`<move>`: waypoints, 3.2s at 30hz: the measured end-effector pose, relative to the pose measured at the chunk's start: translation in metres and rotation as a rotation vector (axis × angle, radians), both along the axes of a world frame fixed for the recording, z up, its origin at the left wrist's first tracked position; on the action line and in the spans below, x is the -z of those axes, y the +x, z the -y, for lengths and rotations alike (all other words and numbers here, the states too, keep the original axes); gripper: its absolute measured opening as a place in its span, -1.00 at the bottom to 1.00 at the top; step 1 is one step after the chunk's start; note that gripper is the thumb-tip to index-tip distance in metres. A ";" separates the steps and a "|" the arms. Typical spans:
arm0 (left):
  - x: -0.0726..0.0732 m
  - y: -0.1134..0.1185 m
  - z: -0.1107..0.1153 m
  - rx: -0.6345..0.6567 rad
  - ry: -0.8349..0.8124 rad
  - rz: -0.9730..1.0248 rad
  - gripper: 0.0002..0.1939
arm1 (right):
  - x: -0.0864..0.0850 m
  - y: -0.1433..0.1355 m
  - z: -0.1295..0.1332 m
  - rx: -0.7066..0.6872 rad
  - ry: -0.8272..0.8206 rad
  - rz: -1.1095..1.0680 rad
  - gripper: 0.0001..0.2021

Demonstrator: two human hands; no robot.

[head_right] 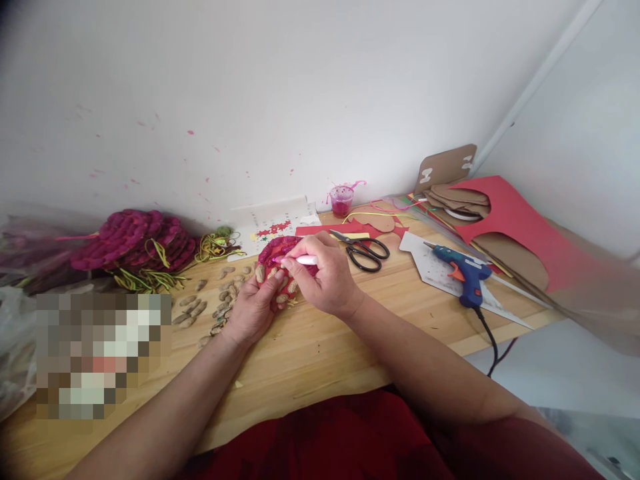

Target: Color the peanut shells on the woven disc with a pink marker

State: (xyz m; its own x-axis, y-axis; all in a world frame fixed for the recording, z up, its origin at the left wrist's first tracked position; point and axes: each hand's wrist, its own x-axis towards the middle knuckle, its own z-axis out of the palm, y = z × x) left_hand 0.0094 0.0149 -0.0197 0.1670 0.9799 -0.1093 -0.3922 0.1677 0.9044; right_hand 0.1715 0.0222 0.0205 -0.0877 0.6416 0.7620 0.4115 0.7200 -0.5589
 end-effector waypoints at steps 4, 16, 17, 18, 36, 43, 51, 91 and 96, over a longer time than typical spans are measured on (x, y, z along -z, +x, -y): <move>0.003 -0.001 -0.001 0.009 0.009 -0.012 -0.58 | 0.001 -0.002 0.002 -0.033 0.006 0.013 -0.91; 0.009 -0.001 -0.002 0.022 0.076 -0.073 -0.63 | 0.000 0.002 -0.003 0.045 0.010 0.000 -0.92; 0.010 -0.002 -0.002 0.023 0.079 -0.077 -0.63 | 0.000 0.001 -0.002 0.032 0.008 0.007 -0.91; 0.010 -0.002 -0.002 0.023 0.078 -0.078 -0.62 | 0.000 0.000 -0.001 0.018 0.007 0.015 -0.91; 0.006 -0.002 -0.004 0.015 0.063 0.001 -0.57 | -0.001 0.007 -0.005 0.049 -0.118 -0.008 -0.84; 0.005 -0.001 -0.005 0.005 0.058 0.007 -0.58 | -0.002 0.009 -0.005 0.079 -0.117 -0.012 -0.85; 0.008 -0.001 -0.005 -0.008 0.047 -0.012 -0.58 | -0.001 0.010 -0.006 0.102 -0.093 -0.006 -0.86; 0.004 -0.002 -0.002 -0.012 0.068 -0.108 -0.53 | 0.007 0.013 -0.017 0.037 -0.262 -0.228 -0.77; 0.007 -0.004 -0.004 0.012 0.103 -0.144 -0.51 | 0.007 0.011 -0.014 -0.020 -0.276 -0.174 -0.79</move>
State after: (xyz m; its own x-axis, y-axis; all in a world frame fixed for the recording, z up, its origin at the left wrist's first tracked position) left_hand 0.0058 0.0186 -0.0271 0.1686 0.9852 -0.0317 -0.2563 0.0749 0.9637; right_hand 0.1827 0.0365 0.0131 0.0145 0.8255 0.5643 0.2799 0.5384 -0.7948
